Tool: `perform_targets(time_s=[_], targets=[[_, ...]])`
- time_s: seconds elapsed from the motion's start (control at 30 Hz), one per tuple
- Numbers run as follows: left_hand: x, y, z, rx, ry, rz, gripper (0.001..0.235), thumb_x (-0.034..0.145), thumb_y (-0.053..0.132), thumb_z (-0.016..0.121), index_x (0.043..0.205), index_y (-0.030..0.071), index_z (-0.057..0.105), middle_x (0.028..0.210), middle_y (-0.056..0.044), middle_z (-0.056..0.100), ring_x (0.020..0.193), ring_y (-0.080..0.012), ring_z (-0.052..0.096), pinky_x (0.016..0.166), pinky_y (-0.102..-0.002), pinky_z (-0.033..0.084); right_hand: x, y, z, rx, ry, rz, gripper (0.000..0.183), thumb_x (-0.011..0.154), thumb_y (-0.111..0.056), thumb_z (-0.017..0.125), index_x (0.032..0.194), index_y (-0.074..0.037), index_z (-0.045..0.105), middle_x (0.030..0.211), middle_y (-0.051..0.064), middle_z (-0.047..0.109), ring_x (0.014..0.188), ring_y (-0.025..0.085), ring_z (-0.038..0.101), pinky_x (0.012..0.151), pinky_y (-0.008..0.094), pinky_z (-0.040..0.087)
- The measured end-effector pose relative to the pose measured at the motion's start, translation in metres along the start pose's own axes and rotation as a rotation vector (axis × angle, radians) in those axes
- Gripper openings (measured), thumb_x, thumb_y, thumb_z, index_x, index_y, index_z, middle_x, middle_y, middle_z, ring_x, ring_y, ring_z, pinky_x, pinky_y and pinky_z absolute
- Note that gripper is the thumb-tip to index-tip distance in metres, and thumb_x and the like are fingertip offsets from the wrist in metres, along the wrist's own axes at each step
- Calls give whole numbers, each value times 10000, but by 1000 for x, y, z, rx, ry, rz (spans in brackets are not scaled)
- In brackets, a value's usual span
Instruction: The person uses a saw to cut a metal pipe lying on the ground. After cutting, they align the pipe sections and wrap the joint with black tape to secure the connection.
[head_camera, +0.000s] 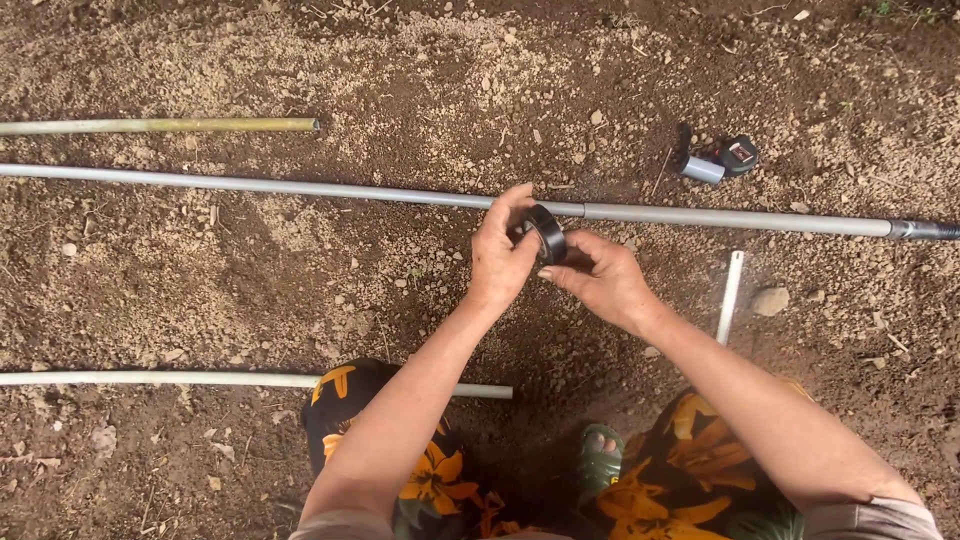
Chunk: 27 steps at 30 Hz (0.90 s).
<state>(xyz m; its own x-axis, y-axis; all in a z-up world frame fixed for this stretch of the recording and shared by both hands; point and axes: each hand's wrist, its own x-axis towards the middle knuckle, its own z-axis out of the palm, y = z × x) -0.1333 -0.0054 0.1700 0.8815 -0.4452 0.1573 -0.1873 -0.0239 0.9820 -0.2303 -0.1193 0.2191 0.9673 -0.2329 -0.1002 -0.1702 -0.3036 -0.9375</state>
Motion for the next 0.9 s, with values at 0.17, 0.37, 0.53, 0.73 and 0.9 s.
perform_targets(time_s=[0.17,0.37,0.53,0.73,0.9], targets=[[5,-19,3,-245,26,-229,269,865,55,622,1087,202,659,863,-58,651,771,-118,596,591,-224,543,5,0,-2,-99,18,-138,328,771,-15,710,1086,-28,621,1003,169,638,1022,327,604,969,486,454],[5,-16,-4,-119,18,-158,363,830,-10,599,1072,243,695,918,-77,681,882,-152,615,750,-328,535,1,-13,-16,-217,67,-298,429,824,-38,656,1236,-16,537,1068,208,608,1025,338,594,924,494,473],[1,-19,-1,-52,-111,-242,307,840,31,618,1081,205,695,920,-125,682,896,-245,641,752,-371,544,5,-5,-30,-397,124,-524,244,900,3,552,1135,25,616,1014,225,635,954,360,627,839,466,522],[-1,-35,8,-18,-206,-325,293,848,65,627,1087,222,693,923,-102,695,892,-228,653,762,-361,550,-5,-19,-24,-544,37,-584,236,897,39,497,1096,68,619,972,251,653,890,353,658,790,435,551],[-1,-41,4,13,-254,-352,277,841,98,627,1085,211,692,921,-121,697,908,-249,657,773,-370,548,-4,-18,-26,-664,31,-644,220,891,38,503,1070,71,625,921,240,665,837,329,678,749,404,573]])
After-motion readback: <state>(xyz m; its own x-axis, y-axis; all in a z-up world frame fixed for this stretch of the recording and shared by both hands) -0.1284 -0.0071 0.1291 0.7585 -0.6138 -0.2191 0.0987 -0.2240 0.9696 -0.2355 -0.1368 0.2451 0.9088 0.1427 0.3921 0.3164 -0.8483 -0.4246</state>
